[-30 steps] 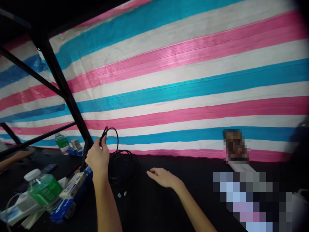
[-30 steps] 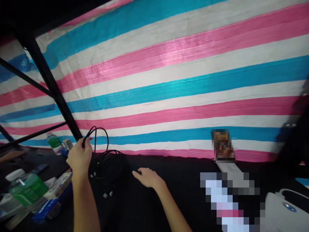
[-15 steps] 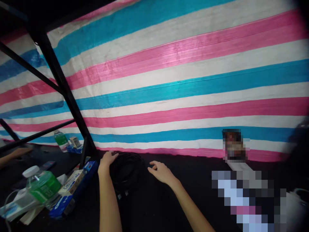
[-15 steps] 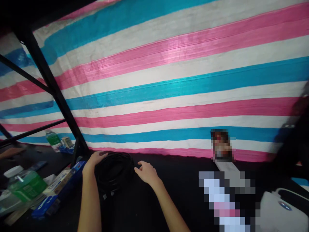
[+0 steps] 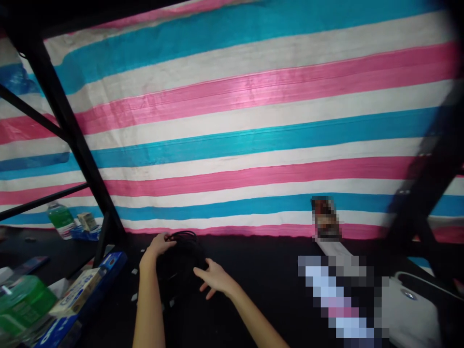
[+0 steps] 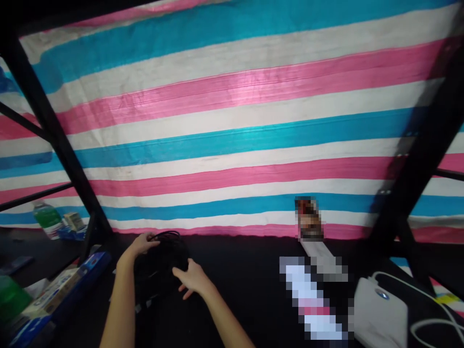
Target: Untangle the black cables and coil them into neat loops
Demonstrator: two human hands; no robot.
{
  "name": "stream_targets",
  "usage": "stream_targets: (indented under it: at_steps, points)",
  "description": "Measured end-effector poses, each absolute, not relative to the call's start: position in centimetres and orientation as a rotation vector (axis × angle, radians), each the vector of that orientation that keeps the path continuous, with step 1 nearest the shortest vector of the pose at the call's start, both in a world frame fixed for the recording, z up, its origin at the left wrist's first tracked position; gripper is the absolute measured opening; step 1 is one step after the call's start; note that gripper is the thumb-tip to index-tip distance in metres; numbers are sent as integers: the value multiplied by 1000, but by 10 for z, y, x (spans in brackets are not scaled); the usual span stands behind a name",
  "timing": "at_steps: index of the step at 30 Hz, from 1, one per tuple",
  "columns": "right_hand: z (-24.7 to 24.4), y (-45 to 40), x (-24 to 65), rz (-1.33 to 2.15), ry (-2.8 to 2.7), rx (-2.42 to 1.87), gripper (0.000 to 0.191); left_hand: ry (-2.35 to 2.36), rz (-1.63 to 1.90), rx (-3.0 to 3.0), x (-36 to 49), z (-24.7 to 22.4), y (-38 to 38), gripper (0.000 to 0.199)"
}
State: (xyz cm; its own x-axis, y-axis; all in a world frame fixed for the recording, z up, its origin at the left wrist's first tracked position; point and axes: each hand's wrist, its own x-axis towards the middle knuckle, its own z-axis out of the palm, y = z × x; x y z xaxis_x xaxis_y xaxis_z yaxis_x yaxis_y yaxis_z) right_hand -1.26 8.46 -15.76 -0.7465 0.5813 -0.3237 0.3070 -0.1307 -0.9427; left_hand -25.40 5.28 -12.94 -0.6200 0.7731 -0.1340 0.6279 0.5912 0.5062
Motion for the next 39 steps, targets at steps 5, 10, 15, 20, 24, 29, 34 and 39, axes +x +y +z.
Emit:
stream_targets:
  at_steps: [5,10,15,20,24,29,34,39]
  points:
    - [-172,83,-15,1863,-1881,-973,69,2492,450,1120,-244,-130,58,14]
    - [-176,84,-12,1866,-1858,-949,63,2482,636,1356,-241,-112,64,11]
    - [-176,100,-14,1860,-1756,-920,35,2297,806,1521,-229,-69,48,34]
    - [-148,110,-2,1953,-1635,-850,56,2342,1146,1263,-183,-14,13,59]
    - [-122,101,9,1918,-1644,-517,61,2427,1359,1204,-149,9,2,59]
    - [-109,104,18,1371,-1769,-656,46,2162,1559,1480,-119,4,15,51]
    - [-112,134,46,1098,-1853,-904,23,1807,1080,1681,-114,-14,38,61]
    - [-109,151,74,912,-1879,-928,18,2105,1225,1689,-132,-34,62,72]
